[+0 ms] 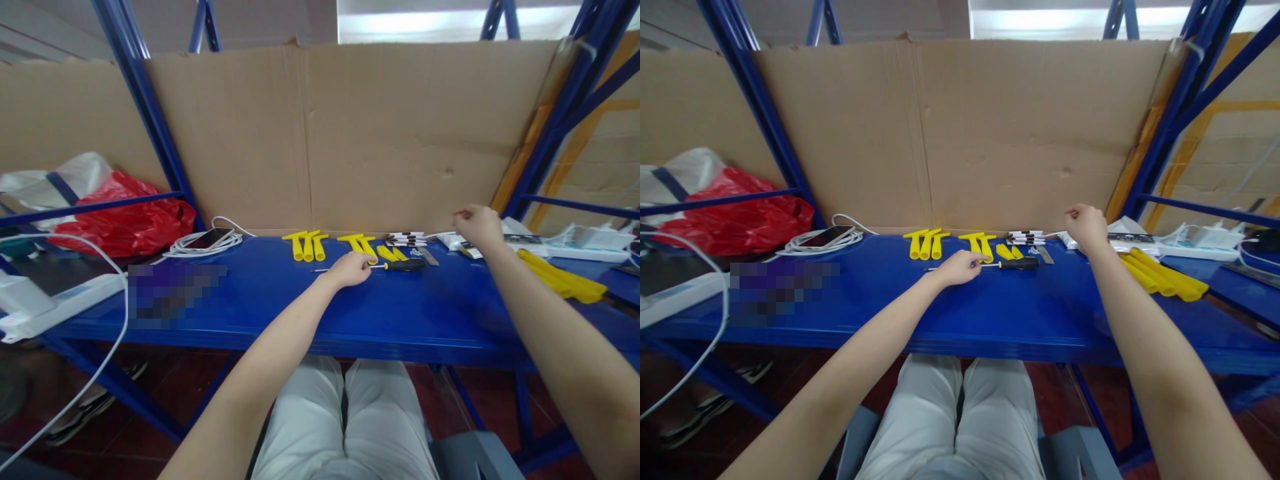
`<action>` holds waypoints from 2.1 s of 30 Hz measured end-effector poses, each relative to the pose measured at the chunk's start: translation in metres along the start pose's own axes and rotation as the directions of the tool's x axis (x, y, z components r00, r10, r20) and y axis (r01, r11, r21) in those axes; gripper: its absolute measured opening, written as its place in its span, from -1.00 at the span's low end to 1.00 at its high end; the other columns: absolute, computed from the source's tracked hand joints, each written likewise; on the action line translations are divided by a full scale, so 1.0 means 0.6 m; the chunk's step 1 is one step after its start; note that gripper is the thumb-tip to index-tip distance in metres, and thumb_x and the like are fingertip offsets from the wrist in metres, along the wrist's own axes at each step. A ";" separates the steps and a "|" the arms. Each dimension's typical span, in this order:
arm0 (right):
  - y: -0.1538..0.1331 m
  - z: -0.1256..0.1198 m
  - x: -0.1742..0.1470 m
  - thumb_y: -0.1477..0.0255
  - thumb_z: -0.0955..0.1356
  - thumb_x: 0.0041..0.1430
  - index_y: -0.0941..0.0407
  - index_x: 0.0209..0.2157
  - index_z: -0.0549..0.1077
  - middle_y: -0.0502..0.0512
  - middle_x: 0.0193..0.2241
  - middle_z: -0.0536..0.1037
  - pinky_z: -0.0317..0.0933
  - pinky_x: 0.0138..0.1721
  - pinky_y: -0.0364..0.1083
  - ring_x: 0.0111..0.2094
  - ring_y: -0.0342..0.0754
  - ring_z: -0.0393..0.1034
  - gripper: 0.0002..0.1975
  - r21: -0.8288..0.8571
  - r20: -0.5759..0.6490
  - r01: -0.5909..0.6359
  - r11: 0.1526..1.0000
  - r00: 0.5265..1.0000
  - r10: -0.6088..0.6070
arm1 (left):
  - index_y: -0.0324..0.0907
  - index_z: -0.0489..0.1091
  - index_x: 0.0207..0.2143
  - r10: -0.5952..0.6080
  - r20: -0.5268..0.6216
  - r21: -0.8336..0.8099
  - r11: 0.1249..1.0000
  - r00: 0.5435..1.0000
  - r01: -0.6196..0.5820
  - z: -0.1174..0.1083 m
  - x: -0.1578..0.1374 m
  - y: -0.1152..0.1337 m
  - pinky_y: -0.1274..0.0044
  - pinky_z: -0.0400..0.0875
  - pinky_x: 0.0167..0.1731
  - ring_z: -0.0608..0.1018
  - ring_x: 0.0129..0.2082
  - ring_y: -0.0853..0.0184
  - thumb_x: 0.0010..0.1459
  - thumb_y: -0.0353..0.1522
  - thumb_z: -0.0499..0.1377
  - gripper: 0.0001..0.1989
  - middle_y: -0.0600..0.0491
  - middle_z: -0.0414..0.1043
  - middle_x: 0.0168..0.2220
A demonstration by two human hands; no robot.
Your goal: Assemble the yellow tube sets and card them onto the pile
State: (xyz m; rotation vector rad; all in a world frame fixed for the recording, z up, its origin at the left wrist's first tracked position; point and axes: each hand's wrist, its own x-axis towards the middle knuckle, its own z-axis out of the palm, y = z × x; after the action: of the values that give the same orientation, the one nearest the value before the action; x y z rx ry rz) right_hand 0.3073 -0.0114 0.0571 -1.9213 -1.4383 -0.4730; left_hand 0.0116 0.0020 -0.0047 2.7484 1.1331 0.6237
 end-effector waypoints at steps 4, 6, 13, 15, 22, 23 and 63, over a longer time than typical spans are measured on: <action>-0.023 0.042 -0.014 0.45 0.24 0.06 0.15 -0.20 0.55 0.17 -0.41 0.58 0.30 -0.28 -0.08 -0.34 0.02 0.48 -0.68 0.169 0.008 0.012 0.986 1.000 -0.013 | -0.20 0.47 -0.02 -0.003 -0.001 0.003 1.000 1.000 0.003 0.001 0.000 0.000 0.53 0.40 -0.20 0.56 -0.28 0.30 0.05 -0.52 0.05 -0.57 -0.02 0.57 -0.28; -0.023 0.061 -0.028 0.45 0.25 0.05 0.15 -0.23 0.56 0.17 -0.40 0.59 0.31 -0.27 -0.08 -0.33 0.03 0.49 -0.70 0.164 0.075 0.066 0.984 0.994 -0.079 | -0.20 0.49 -0.05 -0.009 -0.017 0.015 1.000 1.000 0.010 0.001 0.001 0.000 0.52 0.40 -0.17 0.56 -0.25 0.30 0.05 -0.52 0.05 -0.59 -0.03 0.57 -0.25; 0.006 0.082 -0.050 0.46 0.26 0.07 0.17 -0.28 0.56 0.13 -0.44 0.59 0.31 -0.27 -0.11 -0.38 -0.01 0.49 -0.74 0.226 0.185 0.166 0.960 0.960 -0.209 | -0.23 0.47 -0.07 -0.017 -0.115 0.067 0.997 0.993 0.025 0.004 0.003 -0.016 0.45 0.29 0.04 0.45 -0.02 0.24 0.08 -0.49 0.08 -0.64 -0.10 0.43 -0.04; 0.002 0.079 -0.050 0.46 0.27 0.05 0.17 -0.28 0.56 0.13 -0.44 0.59 0.31 -0.28 -0.11 -0.39 -0.02 0.48 -0.74 0.234 0.194 0.168 0.957 0.957 -0.216 | -0.19 0.41 0.01 -0.038 -0.099 0.080 0.996 0.994 0.046 0.006 0.002 -0.024 0.40 0.24 0.09 0.40 0.05 0.20 0.11 -0.45 0.08 -0.61 -0.10 0.37 0.02; -0.024 0.074 -0.061 0.43 0.27 0.04 0.13 -0.30 0.56 0.07 -0.51 0.56 0.29 -0.35 -0.14 -0.45 -0.05 0.45 -0.75 0.290 0.207 0.238 0.927 0.930 -0.304 | 0.00 0.24 0.15 -0.242 0.073 0.080 0.968 0.968 0.236 0.011 -0.001 -0.036 0.21 0.18 0.09 0.24 0.17 0.08 0.22 -0.34 -0.03 -0.57 -0.06 0.15 0.21; -0.025 0.075 -0.063 0.43 0.27 0.05 0.13 -0.31 0.56 0.06 -0.53 0.55 0.29 -0.37 -0.14 -0.46 -0.05 0.44 -0.75 0.301 0.210 0.240 0.923 0.927 -0.310 | 0.01 0.24 0.14 -0.252 0.064 0.077 0.966 0.965 0.247 0.010 0.000 -0.037 0.20 0.17 0.09 0.24 0.17 0.09 0.23 -0.34 -0.04 -0.58 -0.05 0.16 0.21; -0.038 0.077 -0.070 0.47 0.26 0.08 0.19 -0.33 0.54 0.10 -0.48 0.58 0.31 -0.41 -0.17 -0.51 -0.10 0.43 -0.77 0.397 0.283 0.174 0.901 0.911 -0.300 | -0.33 0.20 -0.05 -0.638 -0.238 -0.276 0.768 0.733 0.579 -0.011 0.015 -0.053 0.51 0.23 0.01 0.40 0.09 0.21 0.21 -0.43 0.01 -0.74 -0.28 0.36 0.03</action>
State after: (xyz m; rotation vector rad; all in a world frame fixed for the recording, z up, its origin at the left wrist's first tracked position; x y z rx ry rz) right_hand 0.2676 -0.0044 0.0048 -1.5790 -1.8519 0.0315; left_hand -0.0059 0.0305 -0.0037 1.9572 1.8253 1.0189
